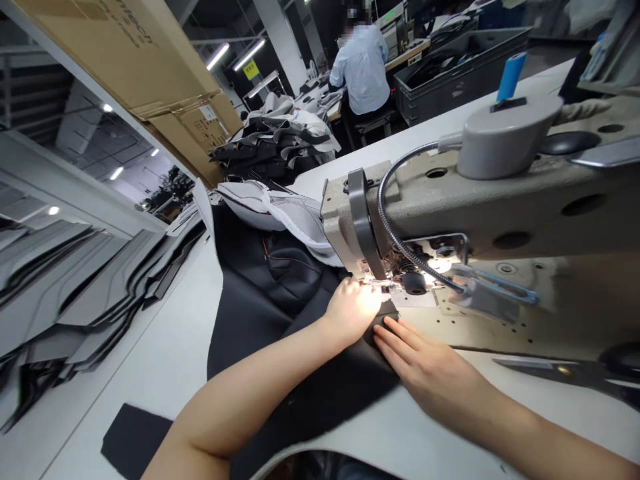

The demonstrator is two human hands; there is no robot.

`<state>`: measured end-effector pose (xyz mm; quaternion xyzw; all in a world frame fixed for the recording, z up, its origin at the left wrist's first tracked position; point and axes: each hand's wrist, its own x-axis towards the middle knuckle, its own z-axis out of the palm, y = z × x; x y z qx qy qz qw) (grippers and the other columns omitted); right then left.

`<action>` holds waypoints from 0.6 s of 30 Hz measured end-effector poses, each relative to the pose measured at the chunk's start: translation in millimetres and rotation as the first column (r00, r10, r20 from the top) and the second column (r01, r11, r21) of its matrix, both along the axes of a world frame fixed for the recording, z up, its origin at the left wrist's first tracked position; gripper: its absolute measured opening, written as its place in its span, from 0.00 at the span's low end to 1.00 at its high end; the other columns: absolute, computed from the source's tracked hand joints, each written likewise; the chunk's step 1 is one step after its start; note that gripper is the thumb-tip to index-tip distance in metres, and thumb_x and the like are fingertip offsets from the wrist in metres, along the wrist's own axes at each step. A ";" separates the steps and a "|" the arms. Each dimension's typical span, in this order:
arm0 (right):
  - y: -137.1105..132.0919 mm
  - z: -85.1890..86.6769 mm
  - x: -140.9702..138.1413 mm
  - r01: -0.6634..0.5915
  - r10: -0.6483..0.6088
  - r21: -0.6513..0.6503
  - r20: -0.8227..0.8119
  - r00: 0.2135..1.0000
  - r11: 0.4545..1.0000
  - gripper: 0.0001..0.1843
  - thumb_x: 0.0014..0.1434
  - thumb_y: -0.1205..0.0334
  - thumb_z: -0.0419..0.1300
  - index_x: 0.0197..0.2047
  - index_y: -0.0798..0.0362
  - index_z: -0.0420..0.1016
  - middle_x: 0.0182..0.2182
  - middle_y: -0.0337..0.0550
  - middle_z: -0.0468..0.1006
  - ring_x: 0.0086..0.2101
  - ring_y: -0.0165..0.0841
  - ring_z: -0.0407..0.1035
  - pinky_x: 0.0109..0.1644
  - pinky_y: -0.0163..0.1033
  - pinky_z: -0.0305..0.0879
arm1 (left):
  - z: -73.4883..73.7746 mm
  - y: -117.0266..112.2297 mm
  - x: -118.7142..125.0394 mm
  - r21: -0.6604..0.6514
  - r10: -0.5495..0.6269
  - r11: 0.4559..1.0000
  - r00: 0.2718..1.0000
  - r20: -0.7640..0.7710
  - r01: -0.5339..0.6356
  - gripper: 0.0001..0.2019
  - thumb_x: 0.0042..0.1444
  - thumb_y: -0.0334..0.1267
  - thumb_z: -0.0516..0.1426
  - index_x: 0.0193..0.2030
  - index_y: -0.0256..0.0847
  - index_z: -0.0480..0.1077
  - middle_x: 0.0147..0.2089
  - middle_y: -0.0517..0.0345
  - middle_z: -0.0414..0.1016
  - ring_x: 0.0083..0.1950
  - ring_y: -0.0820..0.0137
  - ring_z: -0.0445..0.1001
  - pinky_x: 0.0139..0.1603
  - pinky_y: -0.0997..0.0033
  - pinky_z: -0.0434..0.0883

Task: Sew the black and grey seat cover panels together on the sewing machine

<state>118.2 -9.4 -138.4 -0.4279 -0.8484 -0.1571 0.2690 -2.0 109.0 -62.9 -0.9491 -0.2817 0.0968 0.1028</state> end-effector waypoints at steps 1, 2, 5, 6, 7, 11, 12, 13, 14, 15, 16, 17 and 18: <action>0.1 0.2 -0.5 0.005 -0.005 -0.015 -0.015 1.000 1.000 0.23 0.54 0.72 0.49 0.52 0.66 0.71 0.52 0.55 0.70 0.54 0.47 0.61 0.56 0.49 0.62 | -0.4 1.9 -0.3 0.015 0.010 1.000 1.000 0.014 -0.010 0.10 0.62 0.32 0.49 0.43 0.36 0.71 0.44 0.51 0.74 0.47 0.61 0.71 0.47 0.60 0.69; -0.3 0.2 -1.4 0.006 -0.007 -0.030 -0.028 1.000 1.000 0.23 0.54 0.72 0.49 0.53 0.65 0.71 0.52 0.54 0.70 0.54 0.47 0.61 0.57 0.49 0.61 | -0.5 3.7 -1.4 0.020 0.004 1.000 0.999 0.032 -0.005 0.11 0.62 0.32 0.49 0.43 0.36 0.71 0.45 0.51 0.74 0.48 0.61 0.71 0.48 0.60 0.68; -1.8 -1.3 -6.4 -0.001 -0.001 -0.047 -0.045 0.999 0.999 0.21 0.55 0.68 0.52 0.52 0.65 0.72 0.51 0.55 0.71 0.54 0.49 0.60 0.59 0.51 0.58 | 0.5 9.2 -7.9 -0.022 -0.088 0.996 0.991 0.098 0.091 0.10 0.62 0.32 0.50 0.42 0.36 0.72 0.44 0.54 0.75 0.47 0.64 0.72 0.50 0.63 0.68; -2.0 -2.1 -8.2 -0.004 0.002 -0.046 -0.036 0.999 0.999 0.21 0.55 0.67 0.53 0.51 0.66 0.72 0.51 0.56 0.71 0.54 0.50 0.60 0.59 0.52 0.59 | 1.2 10.9 -10.2 -0.041 -0.131 0.990 0.982 0.134 0.138 0.09 0.62 0.31 0.51 0.41 0.36 0.72 0.43 0.56 0.75 0.46 0.65 0.72 0.51 0.65 0.68; -1.7 -3.0 -9.9 -0.004 0.003 -0.047 -0.021 1.000 0.999 0.22 0.55 0.65 0.53 0.51 0.67 0.72 0.51 0.57 0.71 0.54 0.51 0.60 0.58 0.53 0.59 | 1.9 12.4 -12.0 -0.058 -0.173 0.981 0.970 0.169 0.185 0.09 0.61 0.31 0.51 0.41 0.37 0.72 0.42 0.57 0.76 0.46 0.67 0.72 0.51 0.67 0.67; 3.3 -6.0 -14.2 0.003 -0.002 -0.057 0.023 1.000 0.998 0.25 0.52 0.66 0.54 0.51 0.69 0.72 0.52 0.62 0.69 0.54 0.54 0.60 0.57 0.55 0.60 | 3.3 15.7 -12.1 -0.092 -0.244 0.959 0.945 0.216 0.268 0.09 0.61 0.30 0.50 0.37 0.35 0.72 0.41 0.56 0.76 0.46 0.68 0.72 0.52 0.69 0.67; 5.5 -6.3 -14.7 0.005 -0.003 -0.057 0.027 1.000 0.998 0.25 0.51 0.66 0.54 0.51 0.69 0.72 0.52 0.63 0.69 0.54 0.55 0.60 0.57 0.55 0.60 | 3.1 15.8 -10.5 -0.105 -0.238 0.960 0.951 0.196 0.261 0.09 0.61 0.30 0.50 0.37 0.35 0.72 0.41 0.55 0.76 0.45 0.67 0.72 0.51 0.69 0.67; 7.8 -6.4 -15.3 0.008 -0.007 -0.057 0.031 0.999 0.998 0.26 0.50 0.66 0.55 0.51 0.70 0.72 0.52 0.63 0.68 0.54 0.55 0.60 0.57 0.55 0.61 | 2.6 15.8 -8.7 -0.120 -0.225 0.962 0.960 0.170 0.246 0.09 0.61 0.30 0.50 0.38 0.34 0.72 0.41 0.54 0.76 0.45 0.66 0.72 0.50 0.69 0.68; 10.1 -6.4 -15.8 0.014 -0.012 -0.056 0.033 0.999 0.998 0.27 0.49 0.66 0.55 0.52 0.70 0.71 0.53 0.64 0.68 0.54 0.56 0.59 0.56 0.55 0.62 | 2.0 15.6 -6.8 -0.133 -0.208 0.965 0.968 0.143 0.227 0.09 0.60 0.29 0.51 0.38 0.33 0.72 0.42 0.53 0.76 0.45 0.66 0.73 0.50 0.68 0.68; 12.3 -6.4 -16.3 0.017 -0.015 -0.053 0.032 0.999 0.998 0.28 0.48 0.66 0.55 0.52 0.70 0.71 0.53 0.64 0.68 0.54 0.56 0.60 0.56 0.55 0.62 | 1.3 15.4 -5.1 -0.144 -0.191 0.968 0.974 0.121 0.208 0.09 0.59 0.29 0.51 0.39 0.33 0.72 0.42 0.53 0.76 0.44 0.65 0.73 0.50 0.68 0.69; 14.3 -6.4 -16.9 0.020 -0.019 -0.045 0.029 0.999 0.999 0.29 0.47 0.66 0.56 0.52 0.71 0.71 0.53 0.65 0.67 0.54 0.56 0.60 0.55 0.55 0.63 | 0.7 15.2 -3.6 -0.149 -0.171 0.971 0.979 0.109 0.186 0.08 0.59 0.28 0.51 0.39 0.32 0.72 0.42 0.53 0.76 0.44 0.65 0.73 0.49 0.68 0.69; 15.9 -6.6 -17.5 0.021 -0.020 -0.037 0.026 0.999 0.999 0.29 0.46 0.66 0.56 0.51 0.71 0.71 0.53 0.65 0.67 0.54 0.56 0.60 0.54 0.55 0.63 | 0.2 14.9 -2.4 -0.149 -0.153 0.975 0.983 0.103 0.168 0.08 0.58 0.28 0.51 0.38 0.33 0.73 0.41 0.53 0.76 0.43 0.65 0.73 0.49 0.68 0.69; 17.1 -6.9 -18.0 0.022 -0.021 -0.031 0.022 1.000 0.999 0.29 0.45 0.66 0.56 0.51 0.71 0.72 0.53 0.66 0.68 0.53 0.57 0.60 0.54 0.55 0.64 | -0.1 14.6 -1.5 -0.146 -0.139 0.977 0.985 0.100 0.153 0.08 0.58 0.27 0.51 0.38 0.33 0.73 0.40 0.53 0.76 0.43 0.65 0.73 0.49 0.69 0.69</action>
